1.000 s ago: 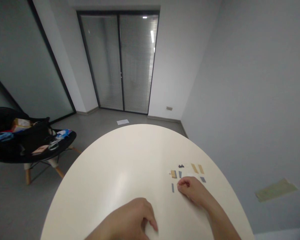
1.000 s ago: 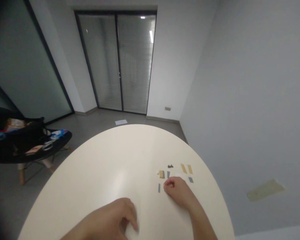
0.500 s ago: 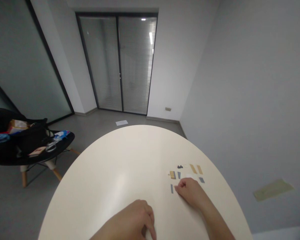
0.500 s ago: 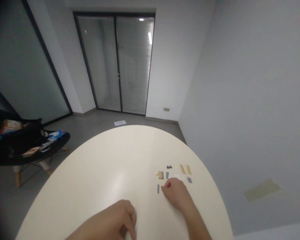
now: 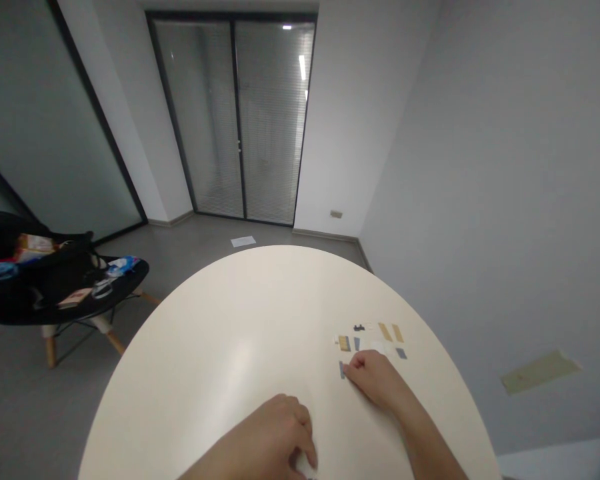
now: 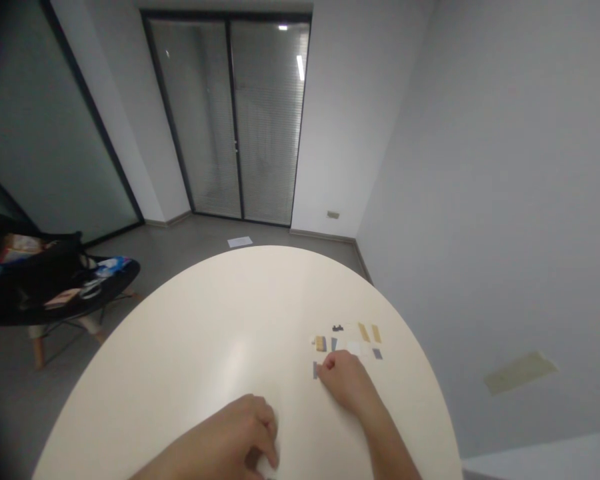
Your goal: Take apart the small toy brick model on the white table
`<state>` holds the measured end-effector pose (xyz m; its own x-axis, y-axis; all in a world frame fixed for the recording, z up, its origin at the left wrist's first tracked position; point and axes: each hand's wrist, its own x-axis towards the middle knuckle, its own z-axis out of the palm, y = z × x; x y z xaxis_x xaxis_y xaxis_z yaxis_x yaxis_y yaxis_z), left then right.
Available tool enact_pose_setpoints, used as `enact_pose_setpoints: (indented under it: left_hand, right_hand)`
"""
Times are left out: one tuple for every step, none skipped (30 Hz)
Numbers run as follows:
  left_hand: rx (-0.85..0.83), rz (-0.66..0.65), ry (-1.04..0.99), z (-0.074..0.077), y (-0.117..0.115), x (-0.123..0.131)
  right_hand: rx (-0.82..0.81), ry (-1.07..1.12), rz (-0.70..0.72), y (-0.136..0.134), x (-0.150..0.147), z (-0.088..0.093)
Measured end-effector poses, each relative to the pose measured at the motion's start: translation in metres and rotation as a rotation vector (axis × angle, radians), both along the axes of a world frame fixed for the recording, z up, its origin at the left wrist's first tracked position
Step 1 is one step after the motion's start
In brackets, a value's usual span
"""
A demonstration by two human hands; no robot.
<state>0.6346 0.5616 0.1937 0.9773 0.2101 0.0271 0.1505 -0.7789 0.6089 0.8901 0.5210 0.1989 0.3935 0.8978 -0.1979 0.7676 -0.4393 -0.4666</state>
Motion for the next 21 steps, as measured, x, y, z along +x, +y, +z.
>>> enact_pose_setpoints:
  left_hand:
    - [0.007, -0.006, -0.002, 0.001, -0.001, 0.001]
    - [0.013, -0.018, -0.008, 0.001, -0.001, 0.002]
    - [0.015, -0.034, -0.017, 0.000, -0.001, 0.002]
    - [0.013, -0.054, -0.031, -0.001, -0.001, 0.003]
    - [0.007, -0.076, -0.047, -0.003, -0.002, 0.004]
    - [-0.009, -0.097, -0.062, -0.005, -0.002, 0.005]
    - [-0.030, -0.113, -0.075, -0.007, -0.003, 0.005]
    - [-0.058, -0.126, -0.085, -0.009, -0.003, 0.006]
    - [-0.090, -0.135, -0.092, -0.009, -0.004, 0.006]
    - [-0.124, -0.128, -0.101, -0.009, -0.006, 0.007]
    - [-0.157, -0.104, -0.113, -0.009, -0.007, 0.007]
    - [-0.189, -0.069, -0.129, -0.007, -0.008, 0.007]
    - [-0.220, -0.023, -0.146, -0.004, -0.009, 0.007]
    - [-0.249, 0.035, -0.162, -0.002, -0.009, 0.008]
    - [-0.274, 0.105, -0.176, 0.001, -0.009, 0.008]
    - [-0.296, 0.186, -0.192, 0.004, -0.007, 0.008]
    - [-0.314, 0.274, -0.212, 0.006, -0.006, 0.009]
    - [-0.332, 0.363, -0.237, 0.007, -0.003, 0.009]
    - [-0.346, 0.447, -0.267, 0.007, -0.001, 0.009]
    - [-0.355, 0.520, -0.298, 0.007, 0.002, 0.009]
    - [-0.358, 0.579, -0.327, 0.007, 0.005, 0.009]
  right_hand:
    - [0.012, 0.003, 0.004, 0.000, 0.000, 0.000]
    - [0.027, 0.002, 0.006, 0.000, 0.000, 0.001]
    - [0.040, 0.003, 0.002, 0.000, 0.000, 0.002]
    - [0.051, 0.004, -0.004, 0.000, 0.000, 0.003]
    - [0.061, 0.005, -0.012, 0.001, 0.001, 0.003]
    - [0.074, 0.007, -0.017, 0.001, 0.001, 0.004]
    - [0.091, 0.010, -0.018, 0.001, 0.002, 0.004]
    - [0.113, 0.017, -0.010, 0.001, 0.002, 0.004]
    - [0.139, 0.029, 0.007, 0.001, 0.002, 0.003]
    - [0.165, 0.048, 0.030, 0.001, 0.002, 0.003]
    - [0.191, 0.081, 0.055, 0.001, 0.001, 0.002]
    - [0.213, 0.127, 0.082, 0.001, 0.000, 0.001]
    - [0.230, 0.188, 0.111, 0.000, -0.003, 0.001]
    - [0.243, 0.258, 0.141, -0.001, -0.006, 0.001]
    - [0.247, 0.330, 0.172, -0.001, -0.011, 0.001]
    - [0.244, 0.404, 0.204, -0.002, -0.016, 0.001]
    - [0.237, 0.478, 0.232, -0.003, -0.022, 0.001]
    - [0.231, 0.552, 0.253, -0.003, -0.028, 0.000]
    - [0.224, 0.629, 0.270, -0.004, -0.035, 0.000]
    - [0.217, 0.711, 0.279, -0.004, -0.042, -0.002]
    - [0.209, 0.794, 0.283, -0.003, -0.048, -0.004]
